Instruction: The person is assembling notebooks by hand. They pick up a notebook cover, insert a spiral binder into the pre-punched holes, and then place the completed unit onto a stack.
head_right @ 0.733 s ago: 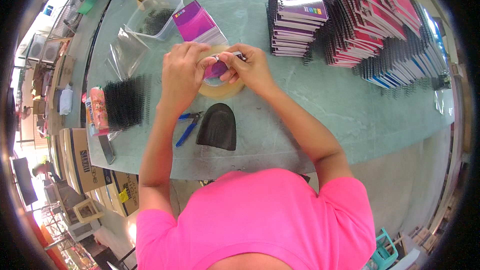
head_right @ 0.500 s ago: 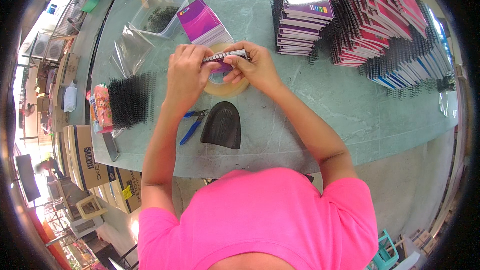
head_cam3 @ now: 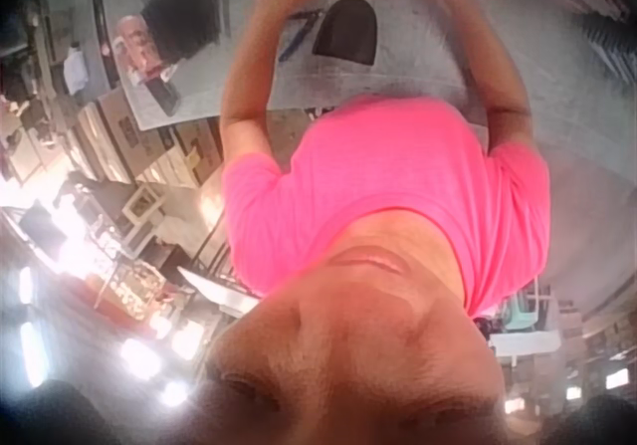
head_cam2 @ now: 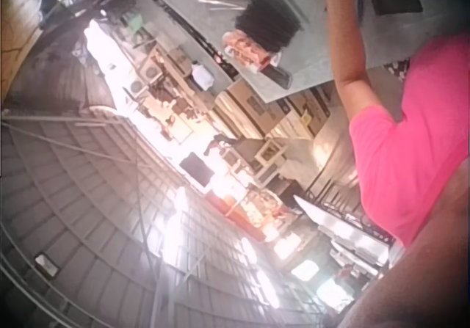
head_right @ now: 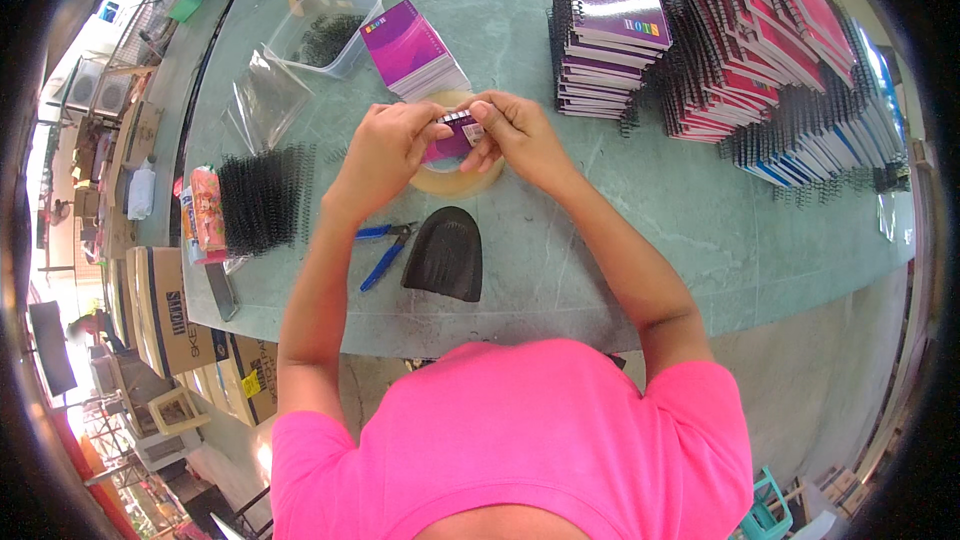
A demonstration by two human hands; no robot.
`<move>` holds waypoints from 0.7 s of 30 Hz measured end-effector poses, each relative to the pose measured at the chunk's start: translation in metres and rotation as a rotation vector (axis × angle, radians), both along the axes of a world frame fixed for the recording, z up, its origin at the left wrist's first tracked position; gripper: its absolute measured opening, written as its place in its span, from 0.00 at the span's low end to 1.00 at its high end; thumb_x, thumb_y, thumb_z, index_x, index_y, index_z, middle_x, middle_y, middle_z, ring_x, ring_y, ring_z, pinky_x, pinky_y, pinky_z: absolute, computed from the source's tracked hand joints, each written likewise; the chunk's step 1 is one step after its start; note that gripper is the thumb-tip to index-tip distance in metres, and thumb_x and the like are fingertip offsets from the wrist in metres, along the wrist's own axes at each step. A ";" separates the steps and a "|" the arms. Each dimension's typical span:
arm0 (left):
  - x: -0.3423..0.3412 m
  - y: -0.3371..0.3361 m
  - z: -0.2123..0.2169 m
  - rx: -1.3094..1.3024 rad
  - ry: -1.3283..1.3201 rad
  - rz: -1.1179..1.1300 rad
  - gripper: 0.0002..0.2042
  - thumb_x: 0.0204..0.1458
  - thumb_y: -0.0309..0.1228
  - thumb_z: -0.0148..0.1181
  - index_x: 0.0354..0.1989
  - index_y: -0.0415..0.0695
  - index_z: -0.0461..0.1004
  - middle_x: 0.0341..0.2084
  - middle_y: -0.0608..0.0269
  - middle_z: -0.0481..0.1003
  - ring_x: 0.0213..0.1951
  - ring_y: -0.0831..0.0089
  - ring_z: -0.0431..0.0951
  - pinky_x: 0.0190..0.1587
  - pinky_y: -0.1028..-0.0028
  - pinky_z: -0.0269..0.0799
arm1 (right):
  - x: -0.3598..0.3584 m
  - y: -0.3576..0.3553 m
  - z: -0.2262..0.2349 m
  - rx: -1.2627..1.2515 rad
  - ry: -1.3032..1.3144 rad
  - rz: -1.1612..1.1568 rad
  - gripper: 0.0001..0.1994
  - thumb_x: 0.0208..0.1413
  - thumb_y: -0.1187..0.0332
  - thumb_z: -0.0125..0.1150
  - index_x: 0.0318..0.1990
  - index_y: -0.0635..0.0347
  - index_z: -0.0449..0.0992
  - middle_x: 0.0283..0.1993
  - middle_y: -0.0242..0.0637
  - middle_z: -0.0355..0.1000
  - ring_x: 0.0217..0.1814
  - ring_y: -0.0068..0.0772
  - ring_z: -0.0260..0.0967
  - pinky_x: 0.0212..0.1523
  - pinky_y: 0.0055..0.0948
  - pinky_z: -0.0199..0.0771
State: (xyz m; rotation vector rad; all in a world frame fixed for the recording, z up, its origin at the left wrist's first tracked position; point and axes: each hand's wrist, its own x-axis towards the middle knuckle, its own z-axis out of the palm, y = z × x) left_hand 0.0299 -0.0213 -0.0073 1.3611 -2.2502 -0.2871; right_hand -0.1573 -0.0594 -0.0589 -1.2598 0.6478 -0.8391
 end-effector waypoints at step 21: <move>-0.011 0.006 0.005 -0.083 -0.187 0.210 0.12 0.53 0.38 0.53 0.32 0.42 0.76 0.30 0.61 0.76 0.37 0.62 0.72 0.40 0.64 0.64 | 0.001 0.011 0.009 0.036 0.025 -0.091 0.11 0.59 0.69 0.54 0.46 0.64 0.70 0.31 0.35 0.72 0.22 0.24 0.74 0.19 0.18 0.71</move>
